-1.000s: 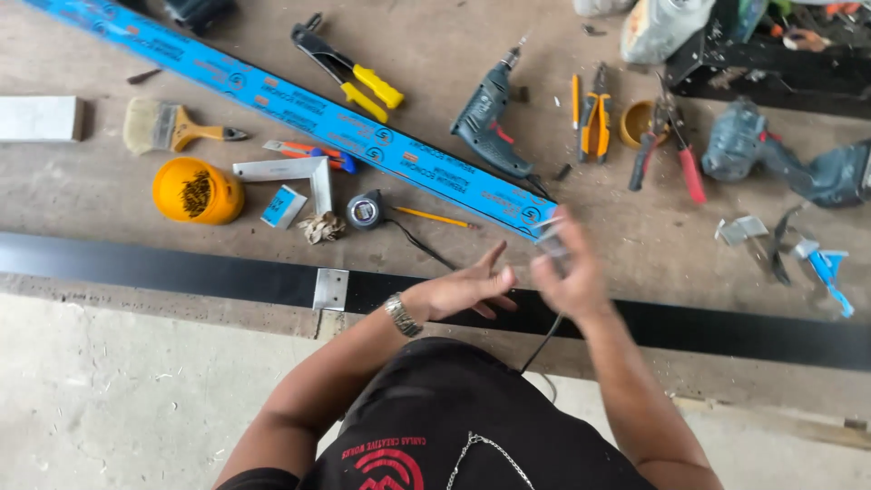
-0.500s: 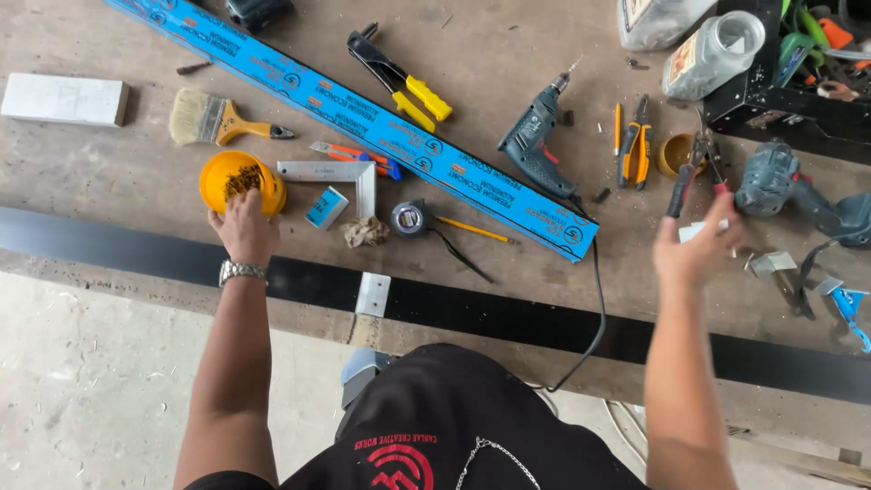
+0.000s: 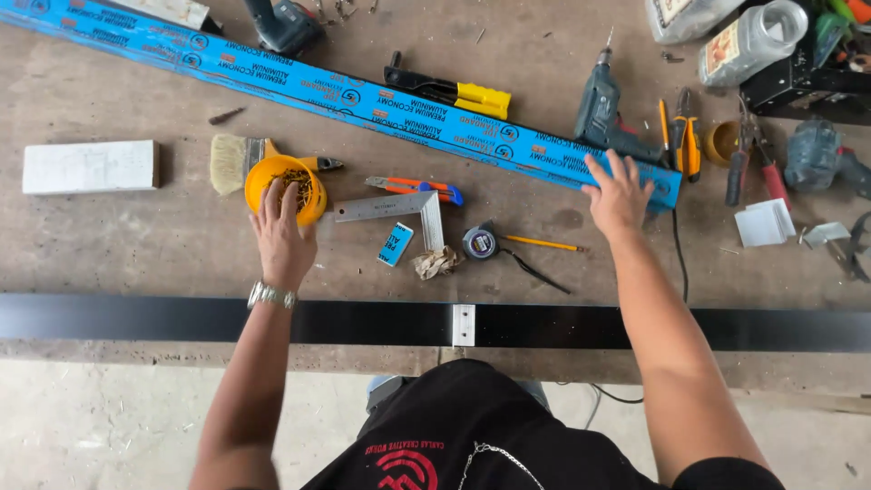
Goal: The person uses a power drill and a manual staple gun to attach metal brackets to a long black metal beam on a workbench. They repeatedly switch between tools, position brackets, and secure them to the beam.
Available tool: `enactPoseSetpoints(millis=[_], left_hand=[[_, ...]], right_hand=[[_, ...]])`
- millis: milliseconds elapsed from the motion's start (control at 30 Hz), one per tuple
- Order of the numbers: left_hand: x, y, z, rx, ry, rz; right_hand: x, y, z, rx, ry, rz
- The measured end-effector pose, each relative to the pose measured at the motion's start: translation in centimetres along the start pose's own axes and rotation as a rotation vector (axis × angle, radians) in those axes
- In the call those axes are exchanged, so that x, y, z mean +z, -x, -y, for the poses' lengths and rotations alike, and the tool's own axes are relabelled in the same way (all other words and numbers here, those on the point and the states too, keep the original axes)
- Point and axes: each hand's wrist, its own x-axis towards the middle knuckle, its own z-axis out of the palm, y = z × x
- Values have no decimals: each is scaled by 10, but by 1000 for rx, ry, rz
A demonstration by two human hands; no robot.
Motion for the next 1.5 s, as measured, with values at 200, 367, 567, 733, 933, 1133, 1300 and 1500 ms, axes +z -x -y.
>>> enactPoseSetpoints(millis=[200,367,567,733,933,1133,1300,1500], left_hand=[[-9,107,26,348,-431,677],[29,117,63,486,-460,489],[38,51,55,570,-422,305],[48,12,52,622,-477,315],[54,-38,40,563,-370,367],[60,-59,43,538,-449,371],[59,-31,34,448,-356,215],[53,-18,9,234,-309,299]], right_hand=[[-5,-48,0,210,-23,152],[-10,-45,4,130,-194,168],[-91,108,60,253,-373,302],[-85,190,24,364,-232,490],[-21,163,-6,332,-150,68],[3,149,5,131,-145,-289],[22,145,2,200,-19,-372],[5,141,-4,241,-52,-180]])
